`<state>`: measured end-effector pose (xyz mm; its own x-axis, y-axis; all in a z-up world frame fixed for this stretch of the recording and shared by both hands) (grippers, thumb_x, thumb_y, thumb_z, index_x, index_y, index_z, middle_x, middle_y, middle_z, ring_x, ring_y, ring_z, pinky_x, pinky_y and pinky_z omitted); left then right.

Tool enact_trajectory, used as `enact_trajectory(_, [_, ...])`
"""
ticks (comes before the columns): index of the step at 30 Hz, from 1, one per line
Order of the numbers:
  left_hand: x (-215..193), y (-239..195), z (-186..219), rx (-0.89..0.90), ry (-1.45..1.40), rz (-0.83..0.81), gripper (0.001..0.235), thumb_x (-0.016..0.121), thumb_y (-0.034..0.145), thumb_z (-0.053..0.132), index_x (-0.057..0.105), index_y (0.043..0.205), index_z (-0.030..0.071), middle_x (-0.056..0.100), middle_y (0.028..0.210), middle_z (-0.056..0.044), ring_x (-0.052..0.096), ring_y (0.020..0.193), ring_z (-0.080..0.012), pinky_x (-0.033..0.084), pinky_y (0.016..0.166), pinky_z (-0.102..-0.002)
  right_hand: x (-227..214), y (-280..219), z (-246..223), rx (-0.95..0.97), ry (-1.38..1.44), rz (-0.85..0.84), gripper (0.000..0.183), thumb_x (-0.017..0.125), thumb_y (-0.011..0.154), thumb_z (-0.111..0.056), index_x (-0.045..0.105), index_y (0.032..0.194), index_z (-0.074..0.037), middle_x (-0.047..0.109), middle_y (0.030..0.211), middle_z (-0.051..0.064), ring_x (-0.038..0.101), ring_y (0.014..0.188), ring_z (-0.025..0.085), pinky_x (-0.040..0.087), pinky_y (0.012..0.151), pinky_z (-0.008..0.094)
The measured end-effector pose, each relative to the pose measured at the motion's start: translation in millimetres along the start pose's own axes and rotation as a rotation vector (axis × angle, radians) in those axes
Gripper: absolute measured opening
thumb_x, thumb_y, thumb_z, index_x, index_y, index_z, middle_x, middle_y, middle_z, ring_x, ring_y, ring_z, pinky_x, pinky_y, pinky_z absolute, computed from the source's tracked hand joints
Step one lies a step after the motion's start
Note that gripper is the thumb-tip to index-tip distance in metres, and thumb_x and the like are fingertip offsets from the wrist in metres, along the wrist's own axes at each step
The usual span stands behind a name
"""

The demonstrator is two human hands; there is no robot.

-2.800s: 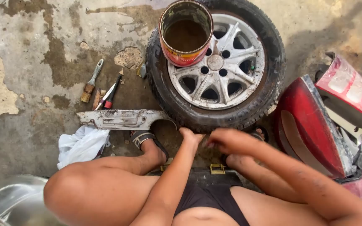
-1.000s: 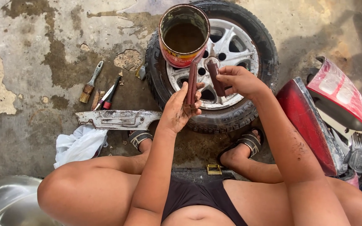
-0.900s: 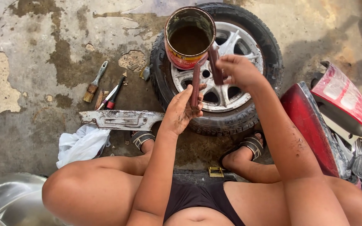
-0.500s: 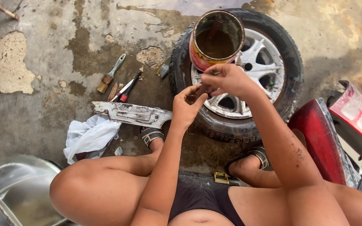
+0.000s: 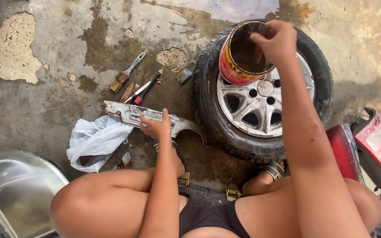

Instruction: The person sits on the ground and sands a long, dirty metal bar using a red sanding block. The bar is held against a car tire for stability while the person rubs the sanding block along its length.

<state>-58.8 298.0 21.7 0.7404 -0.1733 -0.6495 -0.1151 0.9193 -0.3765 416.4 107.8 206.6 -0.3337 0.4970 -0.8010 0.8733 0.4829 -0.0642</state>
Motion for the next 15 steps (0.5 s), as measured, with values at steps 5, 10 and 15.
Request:
enact_trajectory(5, [30,11,-84,-0.388,-0.230,-0.181,0.133,0.095,0.076,0.047,0.003,0.165,0.011,0.009,0.158,-0.035,0.023,0.149,-0.0493,0.033,0.115,-0.064,121,41,67,-0.144,-0.463,-0.183,0.038,0.090,0.063,-0.034,0.079,0.097,-0.022,0.076,0.084,0.008,0.075,0.089,0.033,0.063,0.079,0.045])
enact_trajectory(10, [32,25,-95,-0.392,-0.262,-0.219,0.134,0.095,0.077,0.044,0.001,0.164,0.002,0.018,0.161,-0.037,0.030,0.150,-0.0458,0.033,0.118,-0.063,143,35,61,-0.153,-0.670,-0.374,0.035,0.077,0.066,-0.028,0.083,0.100,-0.023,0.079,0.094,0.011,0.075,0.096,0.038,0.062,0.086,0.050])
enact_trajectory(15, [32,29,-99,-0.423,-0.359,-0.108,0.096,0.082,0.091,0.025,0.021,0.160,-0.002,0.024,0.159,-0.032,0.031,0.149,-0.0451,0.034,0.120,-0.061,139,24,52,-0.233,-0.785,-0.407,0.022,0.067,0.081,-0.019,0.084,0.094,-0.024,0.080,0.084,0.007,0.078,0.086,0.036,0.063,0.082,0.045])
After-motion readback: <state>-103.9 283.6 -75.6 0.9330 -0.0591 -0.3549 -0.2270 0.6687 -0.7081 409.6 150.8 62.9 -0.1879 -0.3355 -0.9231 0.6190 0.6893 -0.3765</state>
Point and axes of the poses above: each hand's wrist, its own y-axis towards the middle knuckle, its own x-axis out of the palm, z = x × y, the point moved 8 cm from there along y, towards the middle knuckle
